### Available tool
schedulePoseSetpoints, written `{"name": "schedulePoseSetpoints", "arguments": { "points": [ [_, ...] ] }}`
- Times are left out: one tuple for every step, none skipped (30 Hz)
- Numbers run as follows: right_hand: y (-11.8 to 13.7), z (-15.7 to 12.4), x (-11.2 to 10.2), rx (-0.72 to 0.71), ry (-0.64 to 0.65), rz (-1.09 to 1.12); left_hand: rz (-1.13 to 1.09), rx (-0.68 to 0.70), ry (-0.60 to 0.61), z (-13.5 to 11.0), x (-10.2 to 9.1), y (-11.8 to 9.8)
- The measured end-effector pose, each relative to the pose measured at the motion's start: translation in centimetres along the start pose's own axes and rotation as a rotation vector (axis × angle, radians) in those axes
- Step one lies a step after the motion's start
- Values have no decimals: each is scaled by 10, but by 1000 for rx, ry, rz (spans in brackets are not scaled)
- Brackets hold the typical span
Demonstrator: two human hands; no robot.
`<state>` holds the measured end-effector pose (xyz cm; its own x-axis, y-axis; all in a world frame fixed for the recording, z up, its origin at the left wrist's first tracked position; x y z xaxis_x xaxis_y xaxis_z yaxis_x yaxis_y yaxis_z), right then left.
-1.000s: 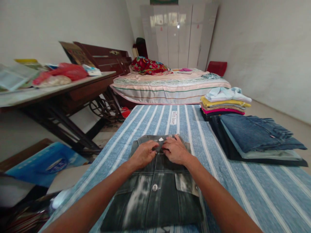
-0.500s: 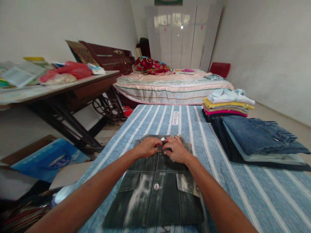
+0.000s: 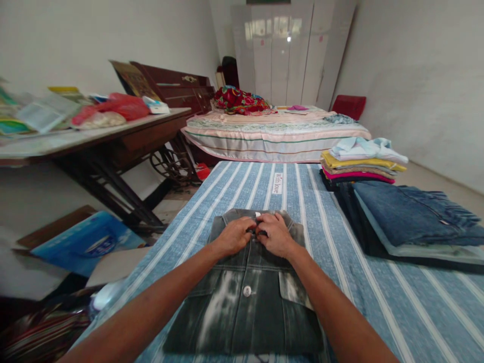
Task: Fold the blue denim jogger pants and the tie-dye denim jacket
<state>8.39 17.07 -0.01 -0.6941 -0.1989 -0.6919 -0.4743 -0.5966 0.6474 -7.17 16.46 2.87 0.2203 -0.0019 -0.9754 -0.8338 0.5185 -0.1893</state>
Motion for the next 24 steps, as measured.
{"name": "schedulePoseSetpoints", "arguments": {
  "points": [
    [-1, -1, 2, -2, -8, -7, -14, 8, -16, -2, 1, -1],
    [-1, -1, 3, -5, -16, -13, -28, 12, -32, -5, 1, -1],
    [-2, -2, 4, -8, -23, -19, -43, 12, -50, -7, -1, -1],
    [-2, -2, 5, -11, -29, -24, -57, 4, -71, -10, -3, 1],
    [-2, -3, 5, -15, -35, -28, -68, -16, -97, -13, -6, 5],
    [-1, -3, 5, -19, -40, -32, -76, -51, -130, -15, -10, 10],
    [-1, -3, 6, -23, -45, -35, -79, -103, -167, -18, -15, 19],
    [-1, -4, 6, -26, -50, -38, -79, -170, -206, -20, -21, 29],
    [-1, -4, 6, -29, -55, -41, -77, -245, -240, -22, -26, 41],
    [-1, -5, 6, -30, -61, -43, -79, -320, -262, -24, -31, 53],
    [0, -5, 6, -31, -68, -46, -88, -382, -264, -25, -34, 66],
    [0, -5, 6, -32, -74, -48, -108, -424, -244, -25, -37, 77],
    [1, -5, 6, -34, -79, -49, -141, -448, -211, -26, -37, 86],
    [1, -5, 6, -38, -83, -50, -183, -458, -171, -26, -37, 94],
    [2, -5, 5, -44, -85, -52, -231, -461, -132, -25, -35, 100],
    [4, -4, 5, -51, -87, -52, -281, -464, -102, -25, -32, 104],
    [5, -2, 4, -58, -92, -47, -331, -471, -83, -24, -29, 106],
    [6, 0, 4, -62, -99, -42, -380, -483, -73, -23, -26, 108],
    [8, 2, 4, -60, -108, -38, -428, -499, -68, -23, -23, 109],
    [10, 6, 5, -55, -116, -37, -474, -518, -68, -22, -20, 109],
    [11, 10, 6, -45, -122, -39, -518, -537, -71, -20, -17, 110],
    [13, 16, 8, -33, -126, -46, -558, -555, -76, -19, -16, 111],
    [14, 22, 10, -19, -126, -57, -592, -573, -83, -18, -14, 112],
    [15, 28, 13, -5, -126, -68, -622, -590, -91, -17, -13, 112]
  ]
}}
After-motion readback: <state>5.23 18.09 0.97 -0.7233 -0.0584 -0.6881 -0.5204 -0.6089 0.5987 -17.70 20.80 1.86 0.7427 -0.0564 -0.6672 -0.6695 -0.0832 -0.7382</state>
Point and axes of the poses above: each hand's wrist, its own z-axis towards the middle knuckle, its own x-axis out of the palm, y = z × x, the point moved 2 cm from there along z, towards the middle knuckle, and after that the axes turned 9 degrees about z, right-handed, at the moved point
